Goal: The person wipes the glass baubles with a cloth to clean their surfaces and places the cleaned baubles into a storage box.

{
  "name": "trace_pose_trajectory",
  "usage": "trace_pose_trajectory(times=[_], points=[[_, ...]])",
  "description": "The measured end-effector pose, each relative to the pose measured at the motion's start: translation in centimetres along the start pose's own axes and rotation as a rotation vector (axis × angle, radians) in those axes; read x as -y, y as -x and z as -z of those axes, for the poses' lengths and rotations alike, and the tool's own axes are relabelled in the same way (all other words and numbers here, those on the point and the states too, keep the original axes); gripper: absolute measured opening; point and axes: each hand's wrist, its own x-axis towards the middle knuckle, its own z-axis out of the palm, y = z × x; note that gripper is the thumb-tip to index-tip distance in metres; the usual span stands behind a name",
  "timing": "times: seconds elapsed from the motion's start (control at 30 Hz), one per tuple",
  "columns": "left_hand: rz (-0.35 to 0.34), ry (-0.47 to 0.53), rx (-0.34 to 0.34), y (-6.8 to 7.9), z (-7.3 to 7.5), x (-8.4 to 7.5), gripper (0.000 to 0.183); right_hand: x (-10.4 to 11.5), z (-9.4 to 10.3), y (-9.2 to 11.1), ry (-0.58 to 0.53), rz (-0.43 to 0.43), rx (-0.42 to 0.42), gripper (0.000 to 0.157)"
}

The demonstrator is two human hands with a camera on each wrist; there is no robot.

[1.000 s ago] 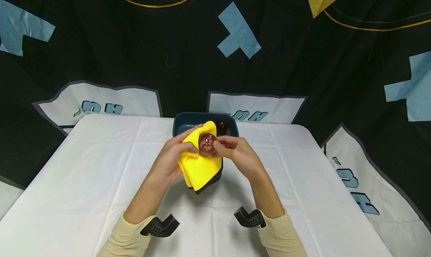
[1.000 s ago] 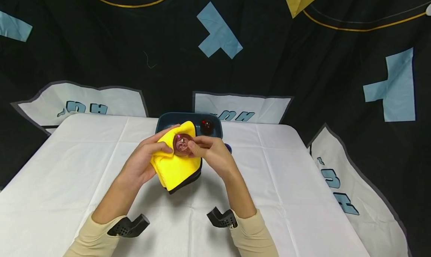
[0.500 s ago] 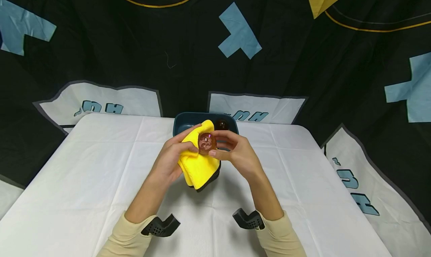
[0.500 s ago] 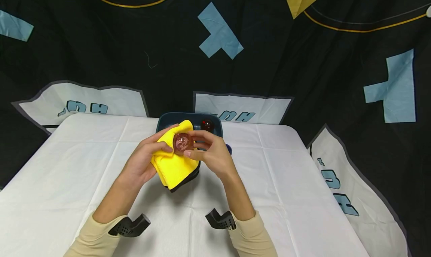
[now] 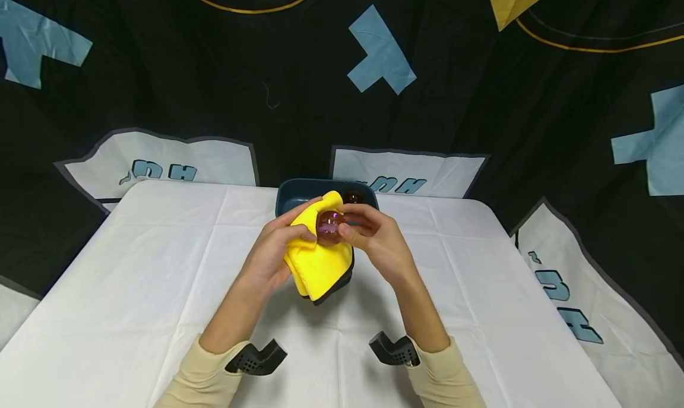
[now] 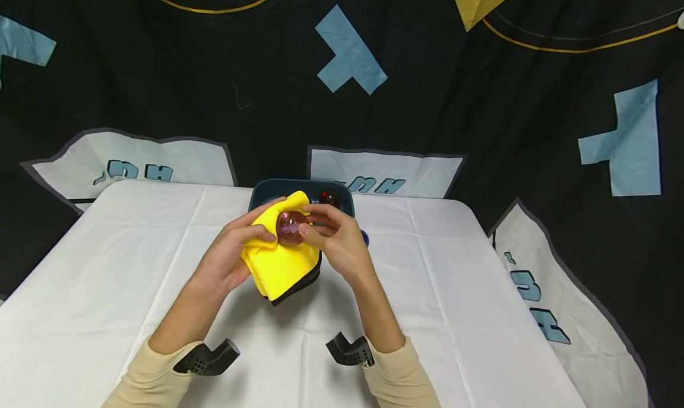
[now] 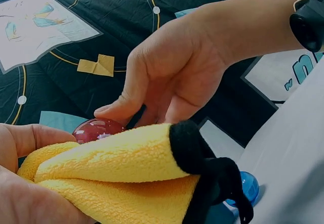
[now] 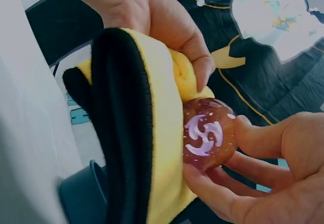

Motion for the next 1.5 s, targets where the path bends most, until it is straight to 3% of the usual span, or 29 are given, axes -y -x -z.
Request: trace_pose_trajectory(times=[0.13, 0.33, 0.6, 0.7, 0.9, 1.17, 1.5], points=[[0.002, -0.007, -0.008, 0.02, -0.03, -0.03, 0.067, 0.19, 0.12, 0.12, -0.008, -0.003, 0.023, 0.037], [0.001, -0.012, -0.005, 0.01, -0.01, -0.03, 0.067, 0.09, -0.07, 0.04, -0.034, -0.043, 0.046, 0.046], [0.022, -0.002, -0.007, -0.08, -0.23, 0.19, 0.067, -0.55, 0.24, -0.42, 0.01, -0.122, 0.061, 0.04], [0.025, 0.005, -0.003, -0.19, -0.24, 0.31, 0.067, -0.6, 0.28, -0.54, 0.039, -0.114, 0.034, 0.041], [0.013, 0.003, 0.007, -0.37, 0.03, 0.42, 0.067, -0.44, -0.06, -0.39, 0.021, -0.014, -0.06, 0.033], [0.003, -0.016, -0.009, -0.37, 0.19, 0.51, 0.066, -0.19, -0.38, -0.17, 0.039, -0.047, -0.013, 0.048], [0.029, -0.009, -0.019, -0.22, -0.07, 0.34, 0.067, -0.3, 0.02, -0.45, 0.097, -0.124, 0.049, 0.044]])
